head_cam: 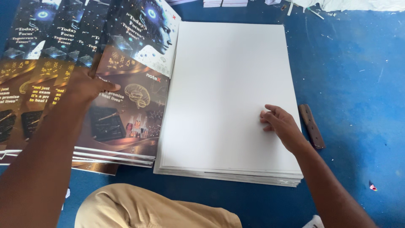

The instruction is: The person sits on the floor and repeatedly folds the back cover of a book over a stack of blank pages, then uses a wooden tool to press and crease the fold. They repeat this process for multiple books, stacking the finished ones to the side.

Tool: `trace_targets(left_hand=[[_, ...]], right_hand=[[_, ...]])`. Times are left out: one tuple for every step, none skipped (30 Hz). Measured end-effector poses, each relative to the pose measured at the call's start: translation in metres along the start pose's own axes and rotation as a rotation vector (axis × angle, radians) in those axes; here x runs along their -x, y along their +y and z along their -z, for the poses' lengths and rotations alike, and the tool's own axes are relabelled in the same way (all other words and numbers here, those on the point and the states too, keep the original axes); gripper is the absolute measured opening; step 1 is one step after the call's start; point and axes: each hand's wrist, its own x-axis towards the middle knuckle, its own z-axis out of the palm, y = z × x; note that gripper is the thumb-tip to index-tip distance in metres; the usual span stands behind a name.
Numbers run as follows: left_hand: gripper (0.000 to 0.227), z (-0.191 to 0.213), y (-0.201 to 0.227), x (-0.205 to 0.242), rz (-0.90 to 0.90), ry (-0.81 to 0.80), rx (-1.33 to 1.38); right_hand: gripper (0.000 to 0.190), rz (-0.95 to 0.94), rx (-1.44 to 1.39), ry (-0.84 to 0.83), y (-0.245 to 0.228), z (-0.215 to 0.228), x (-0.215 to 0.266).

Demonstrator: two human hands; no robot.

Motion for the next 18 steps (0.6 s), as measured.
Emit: trace_targets(left_hand=[[0.061, 0.002, 0.005, 0.001, 0.032, 0.024, -0.082], [0.060, 0.007, 0.012, 0.000, 0.064, 0.048, -0.165], [0.060, 0.012, 0.021, 0.001, 0.095, 0.072, -0.247], [0.059, 0.017, 0.030, 0.003, 0.115, 0.079, -0.289], [0.059, 0.023, 0.038, 0.005, 0.135, 0.087, -0.330], [0.059, 0.029, 0.045, 0.008, 0.155, 0.094, -0.371], [0.059, 0.036, 0.051, 0.011, 0.145, 0.112, -0.411], [0.059, 0.043, 0.055, 0.014, 0.135, 0.130, -0.450], [0.059, 0.046, 0.057, 0.016, 0.124, 0.149, -0.490], [0.058, 0.049, 0.057, 0.014, 0.107, 0.158, -0.479], [0.058, 0.056, 0.057, 0.011, 0.090, 0.167, -0.468], [0.058, 0.063, 0.054, 0.008, 0.073, 0.175, -0.457], [0.054, 0.072, 0.049, 0.006, 0.051, 0.189, -0.476], [0.051, 0.080, 0.042, 0.002, 0.029, 0.204, -0.495], [0.049, 0.088, 0.034, -0.001, 0.008, 0.218, -0.512], [0.047, 0.096, 0.024, -0.004, -0.028, 0.239, -0.507], [0.046, 0.102, 0.014, -0.007, -0.066, 0.259, -0.502], [0.044, 0.110, 0.005, -0.011, -0.103, 0.279, -0.497]], right_hand=[[0.064, -0.005, 0.000, 0.000, 0.000, 0.000, 0.000], [0.064, -0.010, 0.001, 0.000, -0.001, 0.001, 0.000], [0.064, -0.014, 0.000, 0.000, -0.001, 0.001, -0.001], [0.064, -0.022, 0.011, 0.007, -0.001, 0.000, -0.001], [0.064, -0.029, 0.022, 0.014, -0.002, 0.000, 0.000], [0.064, -0.036, 0.033, 0.021, -0.002, -0.001, 0.000], [0.064, -0.028, 0.031, 0.017, -0.002, -0.001, 0.000], [0.064, -0.021, 0.029, 0.012, -0.002, 0.000, 0.000], [0.064, -0.012, 0.026, 0.008, -0.002, 0.000, 0.000], [0.065, -0.016, 0.024, 0.010, -0.002, 0.000, 0.000], [0.065, -0.021, 0.023, 0.012, -0.001, 0.000, 0.000], [0.065, -0.027, 0.022, 0.015, 0.000, 0.000, -0.001], [0.065, -0.028, 0.025, 0.015, 0.000, 0.000, -0.001], [0.065, -0.029, 0.029, 0.015, 0.001, 0.000, -0.002], [0.066, -0.031, 0.034, 0.015, 0.001, 0.000, -0.002], [0.066, -0.020, 0.026, 0.007, 0.002, 0.001, -0.002], [0.067, -0.008, 0.018, 0.000, 0.002, 0.001, -0.002], [0.067, 0.003, 0.010, -0.007, 0.002, 0.002, -0.003]])
